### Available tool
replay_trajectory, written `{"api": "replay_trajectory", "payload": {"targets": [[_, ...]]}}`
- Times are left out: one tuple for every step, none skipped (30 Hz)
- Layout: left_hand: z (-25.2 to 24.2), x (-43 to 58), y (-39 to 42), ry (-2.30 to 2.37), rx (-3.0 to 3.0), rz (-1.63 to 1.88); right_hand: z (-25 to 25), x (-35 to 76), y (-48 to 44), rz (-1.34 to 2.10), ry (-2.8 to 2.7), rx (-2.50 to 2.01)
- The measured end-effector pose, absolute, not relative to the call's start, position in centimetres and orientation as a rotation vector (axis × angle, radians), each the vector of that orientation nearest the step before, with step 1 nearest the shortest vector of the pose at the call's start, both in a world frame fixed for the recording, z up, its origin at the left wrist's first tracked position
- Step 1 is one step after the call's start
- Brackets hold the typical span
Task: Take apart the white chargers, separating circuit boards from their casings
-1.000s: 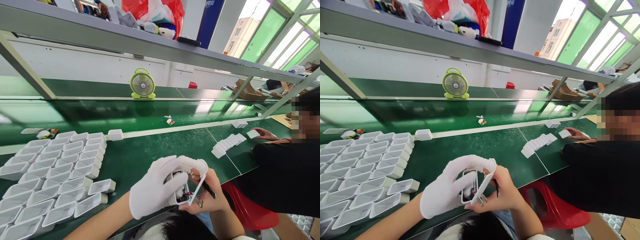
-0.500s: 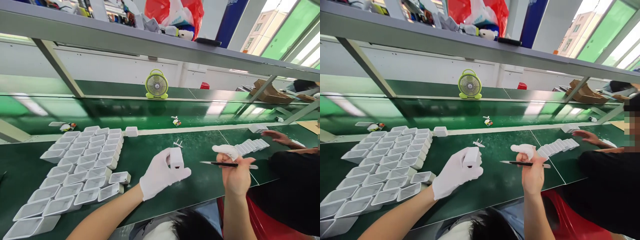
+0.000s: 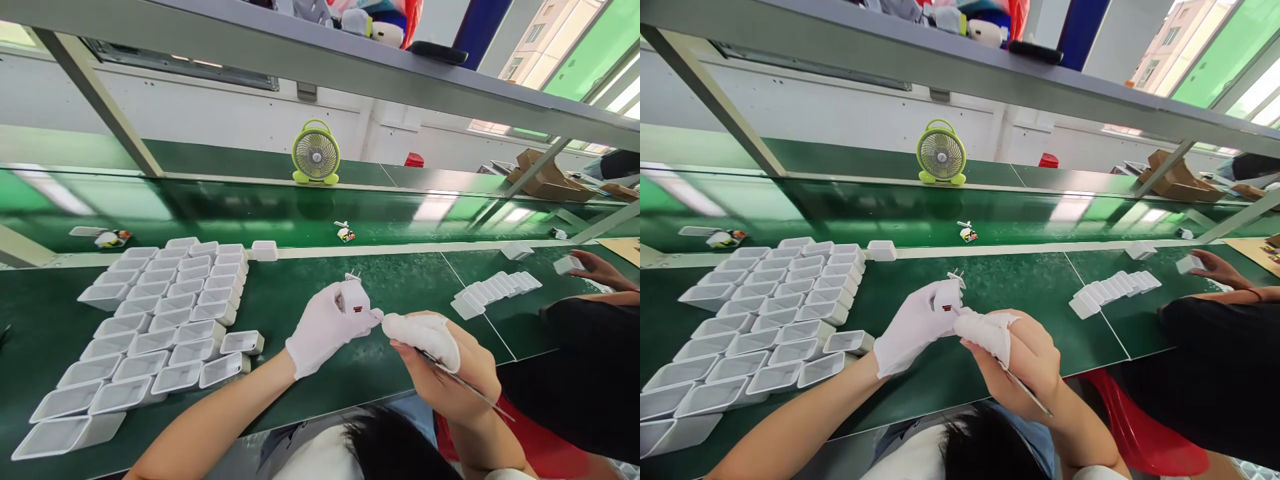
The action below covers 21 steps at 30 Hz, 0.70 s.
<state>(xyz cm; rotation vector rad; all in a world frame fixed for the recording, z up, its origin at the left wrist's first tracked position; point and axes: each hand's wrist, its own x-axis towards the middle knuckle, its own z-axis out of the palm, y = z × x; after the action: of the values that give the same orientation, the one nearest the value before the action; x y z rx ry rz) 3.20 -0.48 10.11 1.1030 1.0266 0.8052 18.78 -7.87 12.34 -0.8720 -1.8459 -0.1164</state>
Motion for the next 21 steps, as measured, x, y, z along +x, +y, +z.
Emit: {"api": "replay_trajectory", "payload": {"targets": [[10.0,3.2,-0.5,1.050,1.148,0.809,12.4,18.7,-7.9,-0.129,-1.864,-0.885],[9.9,3.2,-0.4,1.078,1.198,0.813,12.4,18.7,-7.9,-0.139,-1.874,-0.894],[9.8,3.2,-0.4,1.108,1.246,0.816,12.4,18.7,-7.9,-0.147,-1.876,-0.903],[9.6,3.2,-0.4,1.137,1.289,0.818,12.4,18.6,-8.0,-0.149,-1.877,-0.920],[9.5,3.2,-0.3,1.156,1.323,0.820,12.4,18.6,-8.1,-0.154,-1.873,-0.937],[9.4,3.2,-0.3,1.170,1.350,0.824,12.4,18.4,-8.1,-0.159,-1.868,-0.956],[9.3,3.3,-0.2,1.182,1.371,0.827,12.4,18.3,-8.2,-0.168,-1.862,-0.974],[9.3,3.3,-0.1,1.193,1.391,0.830,12.3,18.2,-8.2,-0.174,-1.860,-0.991],[9.2,3.3,-0.1,1.203,1.406,0.833,12.3,18.0,-8.3,-0.185,-1.856,-1.002],[9.2,3.4,0.0,1.210,1.419,0.835,12.2,17.9,-8.3,-0.205,-1.852,-1.002],[9.1,3.4,0.1,1.215,1.430,0.838,12.1,17.8,-8.3,-0.229,-1.851,-0.997],[9.1,3.4,0.1,1.217,1.437,0.840,12.1,17.7,-8.3,-0.252,-1.850,-0.997],[9.1,3.5,0.1,1.216,1.440,0.843,12.0,17.6,-8.2,-0.277,-1.849,-0.993],[9.1,3.5,0.1,1.216,1.441,0.846,11.9,17.6,-8.2,-0.293,-1.853,-0.997],[9.0,3.5,0.1,1.219,1.442,0.846,11.9,17.6,-8.1,-0.306,-1.860,-1.010],[9.0,3.5,0.2,1.226,1.442,0.844,11.8,17.6,-8.0,-0.320,-1.869,-1.024],[8.9,3.5,0.2,1.232,1.442,0.843,11.8,17.6,-7.9,-0.337,-1.882,-1.035],[8.9,3.6,0.2,1.233,1.440,0.842,11.8,17.5,-7.9,-0.358,-1.900,-1.039],[8.9,3.6,0.2,1.227,1.437,0.840,11.9,17.4,-7.9,-0.376,-1.926,-1.042],[8.9,3.6,0.3,1.214,1.428,0.837,12.0,17.3,-7.9,-0.388,-1.953,-1.044],[8.9,3.6,0.4,1.197,1.415,0.836,12.2,17.2,-8.0,-0.369,-1.973,-1.042]]}}
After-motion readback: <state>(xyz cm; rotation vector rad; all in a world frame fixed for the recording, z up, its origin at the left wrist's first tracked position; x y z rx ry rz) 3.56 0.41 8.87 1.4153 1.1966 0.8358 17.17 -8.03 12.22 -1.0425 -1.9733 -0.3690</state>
